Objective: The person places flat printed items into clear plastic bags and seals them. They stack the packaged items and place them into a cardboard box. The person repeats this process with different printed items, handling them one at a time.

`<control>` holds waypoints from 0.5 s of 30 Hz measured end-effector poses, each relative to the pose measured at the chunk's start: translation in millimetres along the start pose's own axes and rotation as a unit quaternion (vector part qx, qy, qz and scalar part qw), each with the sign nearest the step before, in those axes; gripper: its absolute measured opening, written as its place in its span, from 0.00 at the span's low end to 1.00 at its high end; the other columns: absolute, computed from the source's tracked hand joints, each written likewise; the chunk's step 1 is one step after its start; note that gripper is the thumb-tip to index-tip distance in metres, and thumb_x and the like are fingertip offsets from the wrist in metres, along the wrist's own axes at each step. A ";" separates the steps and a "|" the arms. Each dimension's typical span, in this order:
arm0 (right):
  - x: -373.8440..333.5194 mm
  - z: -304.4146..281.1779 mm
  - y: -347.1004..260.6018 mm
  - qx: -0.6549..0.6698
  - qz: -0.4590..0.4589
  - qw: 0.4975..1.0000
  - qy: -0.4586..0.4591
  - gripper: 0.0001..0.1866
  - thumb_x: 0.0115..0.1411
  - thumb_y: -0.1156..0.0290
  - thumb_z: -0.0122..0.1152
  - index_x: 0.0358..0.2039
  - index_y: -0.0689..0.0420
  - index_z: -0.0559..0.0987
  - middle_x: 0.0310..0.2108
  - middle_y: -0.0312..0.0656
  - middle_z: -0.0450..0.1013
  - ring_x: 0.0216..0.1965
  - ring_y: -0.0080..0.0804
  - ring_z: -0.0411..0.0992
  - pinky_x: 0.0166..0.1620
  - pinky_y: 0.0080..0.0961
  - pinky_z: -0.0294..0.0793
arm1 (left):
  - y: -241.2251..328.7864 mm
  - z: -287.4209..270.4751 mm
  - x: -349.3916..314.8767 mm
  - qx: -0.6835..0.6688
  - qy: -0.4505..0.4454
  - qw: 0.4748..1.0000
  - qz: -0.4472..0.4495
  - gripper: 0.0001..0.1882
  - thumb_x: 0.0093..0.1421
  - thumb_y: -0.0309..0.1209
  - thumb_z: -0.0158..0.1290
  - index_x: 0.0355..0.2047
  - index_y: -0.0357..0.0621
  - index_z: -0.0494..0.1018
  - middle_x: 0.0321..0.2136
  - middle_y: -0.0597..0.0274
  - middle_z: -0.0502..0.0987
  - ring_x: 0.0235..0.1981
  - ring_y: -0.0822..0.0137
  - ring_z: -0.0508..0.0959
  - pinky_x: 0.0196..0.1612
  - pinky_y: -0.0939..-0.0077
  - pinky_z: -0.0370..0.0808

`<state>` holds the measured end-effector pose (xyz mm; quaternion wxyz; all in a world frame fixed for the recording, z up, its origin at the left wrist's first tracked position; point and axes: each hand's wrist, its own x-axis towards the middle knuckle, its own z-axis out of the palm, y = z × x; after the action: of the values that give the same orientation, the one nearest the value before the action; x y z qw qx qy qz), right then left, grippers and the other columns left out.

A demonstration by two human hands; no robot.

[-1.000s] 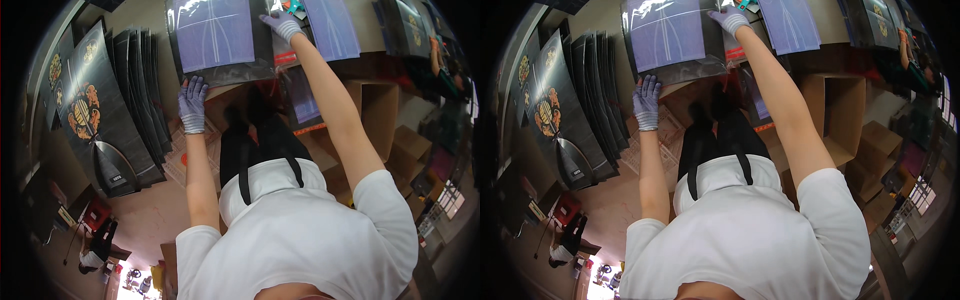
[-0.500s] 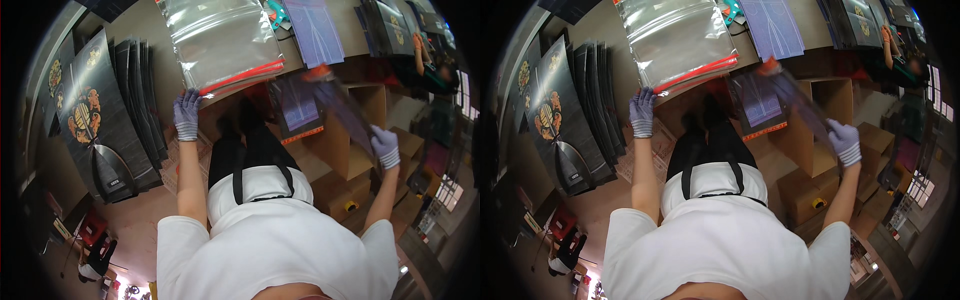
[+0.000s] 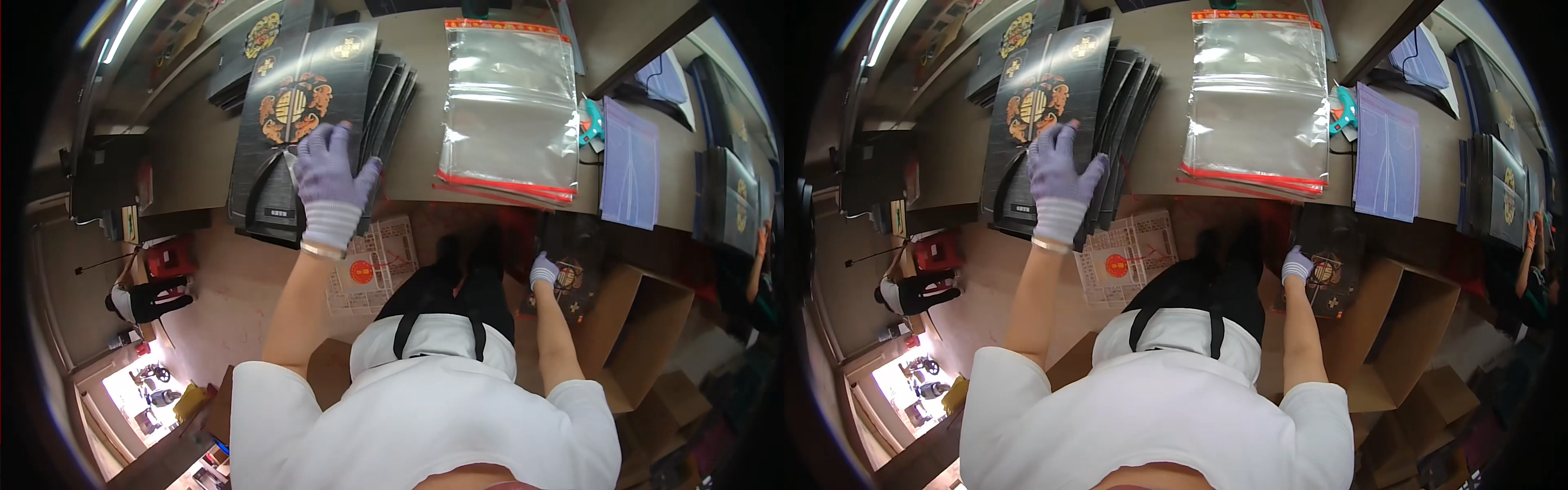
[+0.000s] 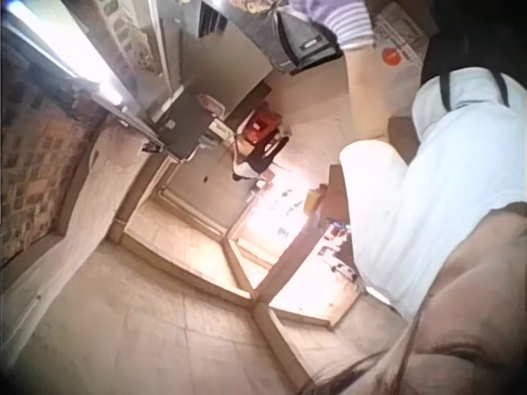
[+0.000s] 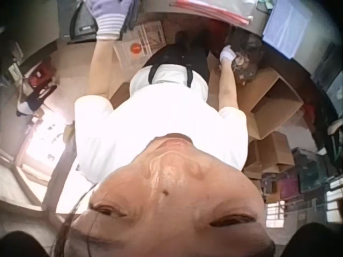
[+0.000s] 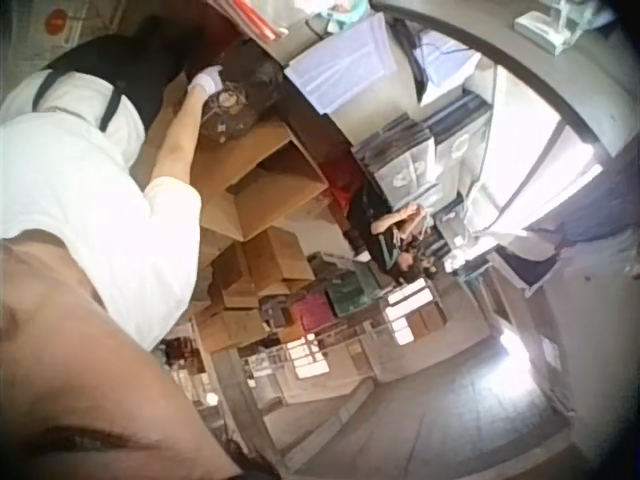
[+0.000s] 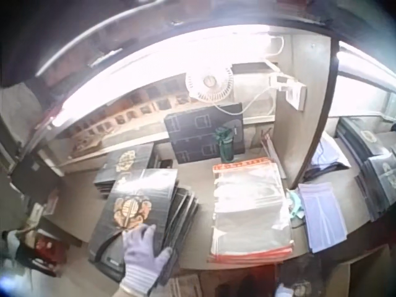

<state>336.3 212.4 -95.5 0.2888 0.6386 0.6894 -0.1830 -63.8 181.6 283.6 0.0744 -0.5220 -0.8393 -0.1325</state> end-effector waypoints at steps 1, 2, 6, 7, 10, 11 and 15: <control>-1.5 -6.0 -8.8 -0.001 -0.036 0.999 -0.009 0.14 0.56 0.71 0.45 0.42 0.59 0.71 0.33 0.52 0.74 0.35 0.47 0.74 0.39 0.40 0.73 | -16.3 8.8 4.5 0.088 0.009 0.996 -0.011 0.25 0.44 0.36 0.57 0.42 0.38 0.69 0.48 0.50 0.63 0.52 0.50 0.59 0.52 0.57 0.59; -2.7 -12.1 -15.8 -0.004 -0.071 0.997 -0.017 0.14 0.55 0.70 0.47 0.41 0.59 0.72 0.34 0.53 0.74 0.35 0.48 0.74 0.39 0.40 0.73 | -29.7 17.6 3.7 0.174 0.016 0.984 -0.023 0.26 0.44 0.37 0.56 0.43 0.36 0.69 0.51 0.50 0.61 0.55 0.50 0.57 0.55 0.55 0.57; -38.0 -103.5 -48.7 0.101 -0.212 0.971 -0.044 0.17 0.52 0.58 0.52 0.39 0.52 0.75 0.35 0.52 0.73 0.39 0.50 0.71 0.43 0.42 0.70 | -27.5 15.2 -15.6 0.137 0.011 0.990 0.011 0.22 0.43 0.30 0.53 0.41 0.35 0.70 0.53 0.47 0.61 0.57 0.46 0.56 0.56 0.52 0.55; -18.7 -95.2 -44.5 0.195 -0.274 0.941 -0.028 0.19 0.54 0.54 0.51 0.41 0.51 0.75 0.34 0.53 0.73 0.37 0.49 0.72 0.43 0.39 0.70 | -16.2 2.6 -19.4 0.091 0.033 0.994 0.048 0.22 0.42 0.28 0.52 0.41 0.36 0.70 0.53 0.47 0.62 0.57 0.45 0.57 0.56 0.53 0.56; -43.4 -173.6 -78.5 0.628 -0.228 0.630 -0.395 0.45 0.50 0.30 0.36 0.50 0.61 0.67 0.40 0.52 0.72 0.39 0.45 0.73 0.41 0.36 0.73 | 1.5 -35.6 -85.2 -0.018 0.028 0.995 0.093 0.22 0.39 0.23 0.51 0.40 0.38 0.71 0.51 0.47 0.65 0.56 0.44 0.58 0.56 0.50 0.56; -57.9 -204.1 -86.3 0.663 -0.311 0.526 -0.433 0.50 0.47 0.28 0.34 0.54 0.61 0.61 0.45 0.54 0.69 0.43 0.48 0.71 0.43 0.38 0.72 | 3.9 -43.4 -105.8 -0.032 -0.006 0.994 0.105 0.23 0.38 0.22 0.50 0.40 0.40 0.71 0.52 0.48 0.64 0.57 0.44 0.57 0.56 0.48 0.54; -74.6 -275.3 -112.2 0.649 -0.413 0.441 -0.462 0.51 0.47 0.29 0.38 0.55 0.65 0.59 0.47 0.51 0.68 0.47 0.38 0.69 0.49 0.32 0.67 | 4.3 -55.5 -156.8 -0.065 -0.128 0.975 0.168 0.24 0.37 0.20 0.47 0.39 0.44 0.72 0.53 0.52 0.64 0.58 0.45 0.55 0.58 0.46 0.48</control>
<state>181.7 312.3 149.5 -0.0443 0.0997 0.3162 -0.9424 8.9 32.5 296.0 -0.0465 -0.6716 -0.7320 -0.1050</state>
